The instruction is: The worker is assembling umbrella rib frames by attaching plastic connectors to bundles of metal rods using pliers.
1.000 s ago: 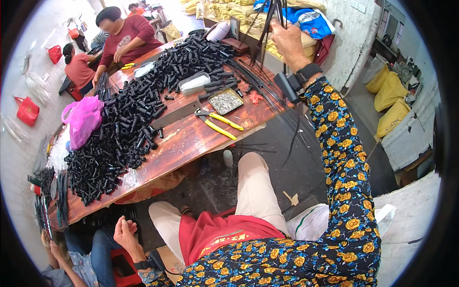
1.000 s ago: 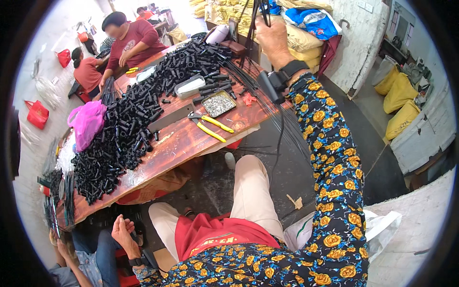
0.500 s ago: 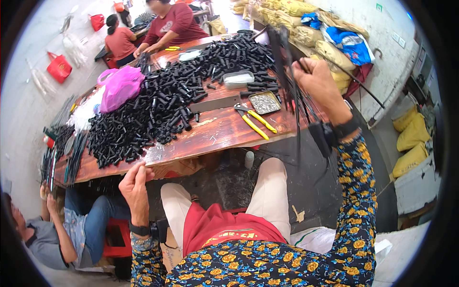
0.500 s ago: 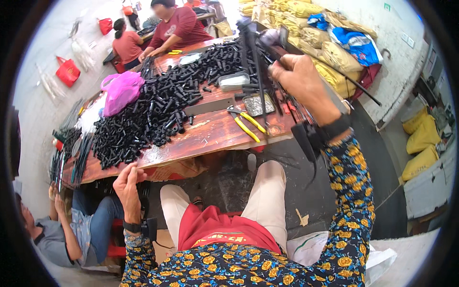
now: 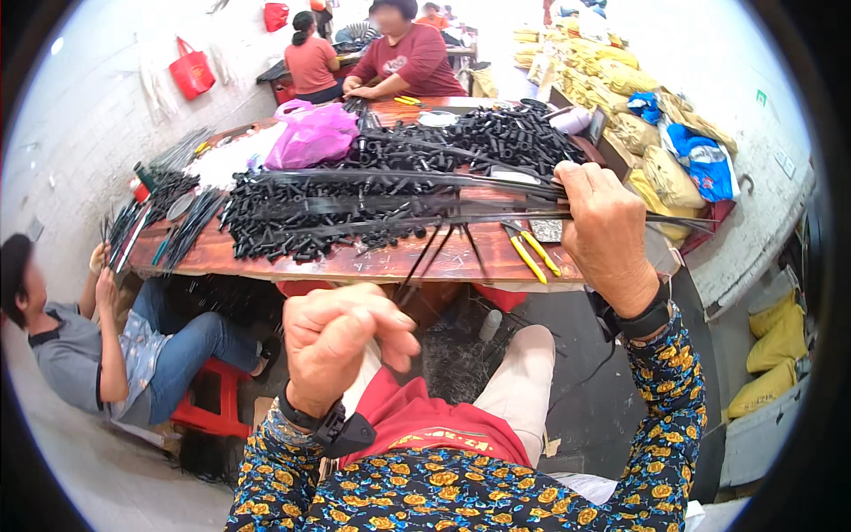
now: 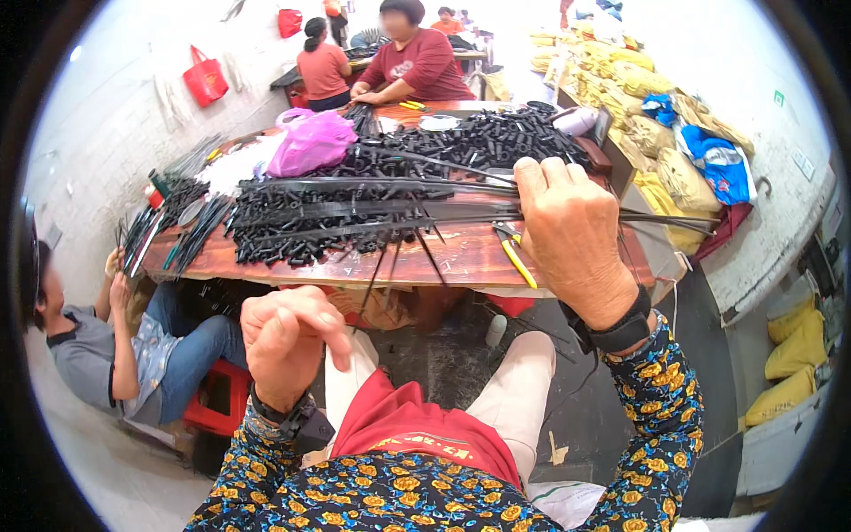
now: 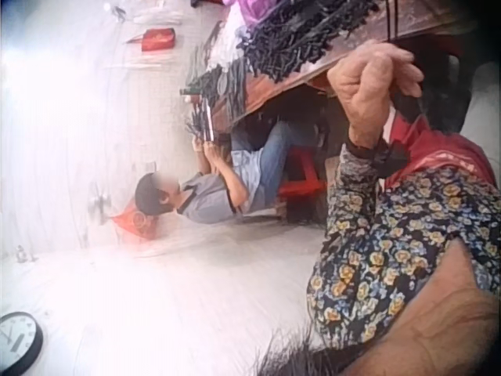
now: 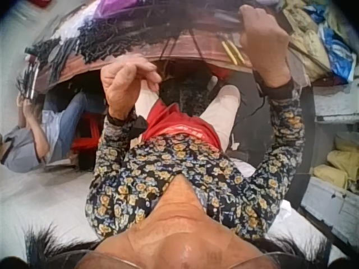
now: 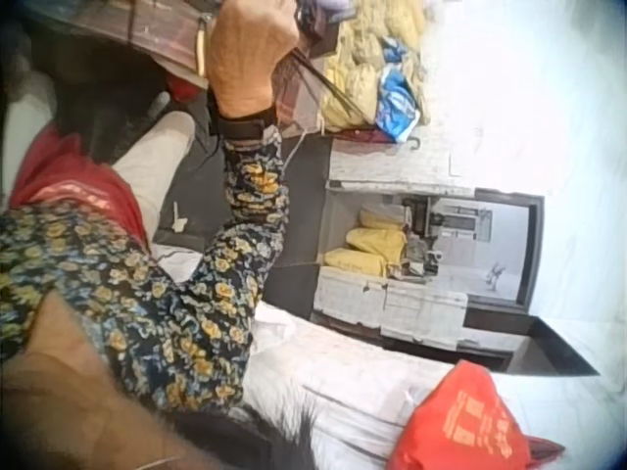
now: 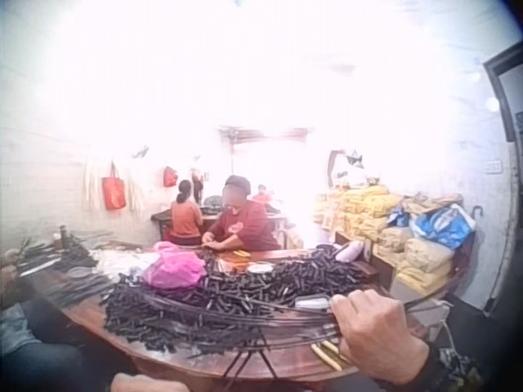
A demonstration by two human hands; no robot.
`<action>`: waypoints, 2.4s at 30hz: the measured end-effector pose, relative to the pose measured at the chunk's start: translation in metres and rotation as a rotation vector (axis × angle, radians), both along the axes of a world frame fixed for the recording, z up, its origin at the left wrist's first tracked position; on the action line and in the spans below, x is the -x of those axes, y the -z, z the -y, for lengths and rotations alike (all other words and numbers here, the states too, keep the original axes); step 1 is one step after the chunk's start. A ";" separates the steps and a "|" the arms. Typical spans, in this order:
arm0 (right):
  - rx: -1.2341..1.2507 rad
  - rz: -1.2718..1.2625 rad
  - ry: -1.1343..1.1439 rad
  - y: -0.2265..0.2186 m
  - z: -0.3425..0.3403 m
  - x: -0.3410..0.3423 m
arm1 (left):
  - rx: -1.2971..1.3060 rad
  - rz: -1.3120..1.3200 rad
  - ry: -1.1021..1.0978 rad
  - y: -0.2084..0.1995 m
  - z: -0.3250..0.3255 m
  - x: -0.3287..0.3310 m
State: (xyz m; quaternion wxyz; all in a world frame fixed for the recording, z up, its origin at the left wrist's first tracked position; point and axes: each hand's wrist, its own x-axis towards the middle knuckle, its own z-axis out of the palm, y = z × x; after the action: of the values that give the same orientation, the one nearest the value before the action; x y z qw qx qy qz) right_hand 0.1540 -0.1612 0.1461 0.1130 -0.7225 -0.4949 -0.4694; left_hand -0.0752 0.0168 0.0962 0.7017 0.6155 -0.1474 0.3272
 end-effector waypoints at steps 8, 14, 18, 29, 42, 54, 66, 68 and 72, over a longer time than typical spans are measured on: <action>0.114 -0.042 0.124 0.001 -0.027 0.044 | -0.058 -0.403 0.215 -0.008 0.056 0.000; 0.106 -0.214 -0.022 0.014 -0.031 0.073 | 0.294 -0.213 -0.095 0.008 0.056 -0.051; 0.136 -0.403 -0.274 0.047 -0.031 0.090 | 0.596 -0.069 -0.122 0.013 0.044 -0.055; 0.382 -1.993 -1.157 0.119 -0.051 0.109 | 0.419 -0.255 0.144 0.022 -0.014 -0.014; 0.298 -2.089 -1.083 0.116 -0.080 0.121 | 0.468 -0.303 0.112 0.023 -0.034 0.026; 0.692 -2.094 -1.177 0.132 -0.125 0.138 | 0.617 -0.257 0.028 0.039 -0.055 0.058; 0.470 -2.127 -1.238 0.134 -0.114 0.122 | 0.504 -0.303 0.135 0.029 -0.076 0.025; 0.377 -1.740 -1.284 0.140 -0.114 0.119 | 0.459 -0.349 0.164 0.019 -0.070 0.020; 0.344 -1.951 -1.289 0.122 -0.103 0.116 | 0.378 -0.365 0.203 0.008 -0.062 0.007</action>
State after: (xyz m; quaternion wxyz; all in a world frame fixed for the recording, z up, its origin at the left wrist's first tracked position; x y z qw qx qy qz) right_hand 0.0375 -0.0582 0.0237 0.5606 -0.3980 -0.5292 0.4973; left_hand -0.0822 0.0787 0.0883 0.8481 0.5046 -0.0161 0.1604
